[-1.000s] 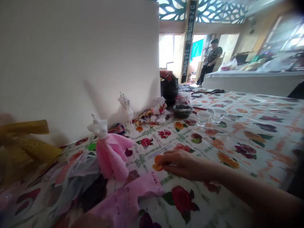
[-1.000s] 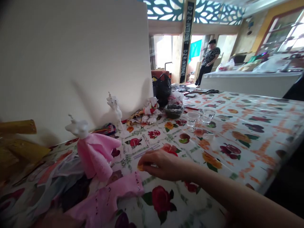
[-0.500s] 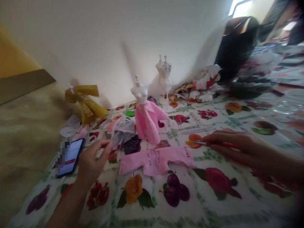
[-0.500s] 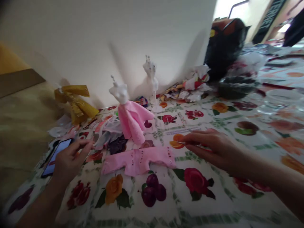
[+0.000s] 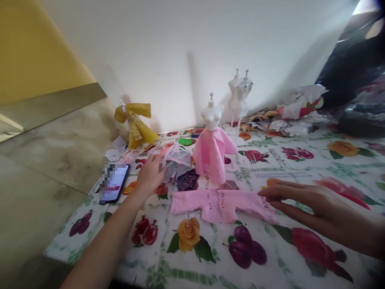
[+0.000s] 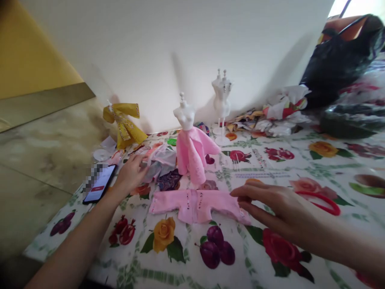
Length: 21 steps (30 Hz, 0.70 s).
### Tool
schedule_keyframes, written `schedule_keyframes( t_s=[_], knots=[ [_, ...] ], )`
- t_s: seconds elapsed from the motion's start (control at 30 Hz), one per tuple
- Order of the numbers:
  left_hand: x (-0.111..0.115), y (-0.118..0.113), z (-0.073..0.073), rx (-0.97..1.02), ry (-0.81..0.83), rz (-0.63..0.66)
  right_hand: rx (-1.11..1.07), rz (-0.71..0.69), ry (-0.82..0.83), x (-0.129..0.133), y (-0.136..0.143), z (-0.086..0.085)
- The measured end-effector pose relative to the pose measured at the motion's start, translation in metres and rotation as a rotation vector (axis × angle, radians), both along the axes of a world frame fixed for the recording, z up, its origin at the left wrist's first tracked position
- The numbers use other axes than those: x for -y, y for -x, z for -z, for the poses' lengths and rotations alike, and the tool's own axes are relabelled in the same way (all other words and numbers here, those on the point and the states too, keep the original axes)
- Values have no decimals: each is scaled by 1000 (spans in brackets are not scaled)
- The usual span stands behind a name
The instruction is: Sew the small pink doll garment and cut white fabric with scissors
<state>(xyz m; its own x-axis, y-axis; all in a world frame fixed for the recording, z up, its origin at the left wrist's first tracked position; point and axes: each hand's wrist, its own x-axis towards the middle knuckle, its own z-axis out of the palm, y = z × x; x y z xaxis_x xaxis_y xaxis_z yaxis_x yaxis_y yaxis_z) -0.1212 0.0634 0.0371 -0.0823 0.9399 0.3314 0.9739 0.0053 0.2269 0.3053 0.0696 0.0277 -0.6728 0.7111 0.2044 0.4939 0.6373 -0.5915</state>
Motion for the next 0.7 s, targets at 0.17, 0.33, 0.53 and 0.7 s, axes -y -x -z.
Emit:
schedule_keyframes(
  t_s=[0.17, 0.33, 0.53, 0.7],
  knots=[
    [-24, 22, -3, -46, 14, -103, 84, -56, -33, -1, 11, 3],
    [-39, 32, 12, -30, 76, -142, 113, -56, -11, -4, 18, 10],
    [-48, 47, -4, 110, -93, -122, 179, -90, 31, -2, 38, -3],
    [-41, 50, -21, 341, -369, -116, 175, -204, 52, 1, 73, -26]
  ],
)
